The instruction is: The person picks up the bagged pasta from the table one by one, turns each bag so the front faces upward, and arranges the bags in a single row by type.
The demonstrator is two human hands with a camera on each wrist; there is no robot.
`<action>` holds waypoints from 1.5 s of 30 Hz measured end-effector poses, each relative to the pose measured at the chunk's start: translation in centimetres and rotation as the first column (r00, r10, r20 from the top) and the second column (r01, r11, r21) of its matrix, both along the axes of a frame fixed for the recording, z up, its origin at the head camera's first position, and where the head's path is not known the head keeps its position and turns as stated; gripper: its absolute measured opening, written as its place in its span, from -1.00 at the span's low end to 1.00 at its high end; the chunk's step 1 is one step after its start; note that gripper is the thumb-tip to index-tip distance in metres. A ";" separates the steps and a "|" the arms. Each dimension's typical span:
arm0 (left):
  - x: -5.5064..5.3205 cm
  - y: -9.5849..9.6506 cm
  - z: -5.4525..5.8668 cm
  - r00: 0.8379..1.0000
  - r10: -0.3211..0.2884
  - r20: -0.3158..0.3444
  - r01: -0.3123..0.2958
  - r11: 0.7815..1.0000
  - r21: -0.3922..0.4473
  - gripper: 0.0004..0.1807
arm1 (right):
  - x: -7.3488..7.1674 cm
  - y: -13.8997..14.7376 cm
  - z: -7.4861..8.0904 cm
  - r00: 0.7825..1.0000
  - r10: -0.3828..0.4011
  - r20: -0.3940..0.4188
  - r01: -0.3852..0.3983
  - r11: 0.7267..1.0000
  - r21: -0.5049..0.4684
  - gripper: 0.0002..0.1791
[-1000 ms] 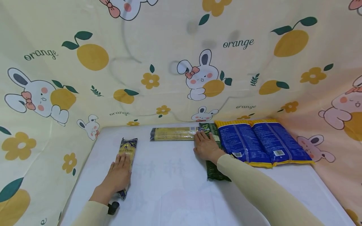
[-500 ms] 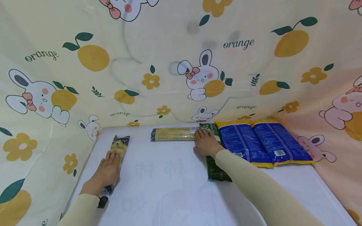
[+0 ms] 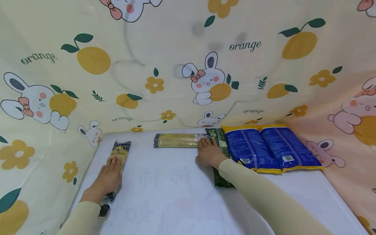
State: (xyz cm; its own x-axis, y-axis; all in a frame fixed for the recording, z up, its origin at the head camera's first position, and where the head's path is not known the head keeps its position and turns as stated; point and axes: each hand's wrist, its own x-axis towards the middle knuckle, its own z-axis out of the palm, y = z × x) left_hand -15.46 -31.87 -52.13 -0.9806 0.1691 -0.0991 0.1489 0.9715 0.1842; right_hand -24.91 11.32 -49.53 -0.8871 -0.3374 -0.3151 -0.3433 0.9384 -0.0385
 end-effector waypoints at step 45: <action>-7.0 18.6 0.3 0.996 -0.090 -0.023 0.092 0.987 0.128 -0.21 | 16.3 -6.5 0.7 0.872 0.363 -0.328 -0.317 0.930 0.185 -0.34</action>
State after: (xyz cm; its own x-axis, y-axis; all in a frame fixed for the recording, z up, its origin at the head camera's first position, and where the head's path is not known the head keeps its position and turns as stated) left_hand -22.46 -13.30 -51.86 -0.9619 0.2680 -0.0542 0.2398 0.9221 0.3038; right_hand -8.62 4.85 -48.88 -0.7839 -0.6176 -0.0639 -0.6116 0.7504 0.2506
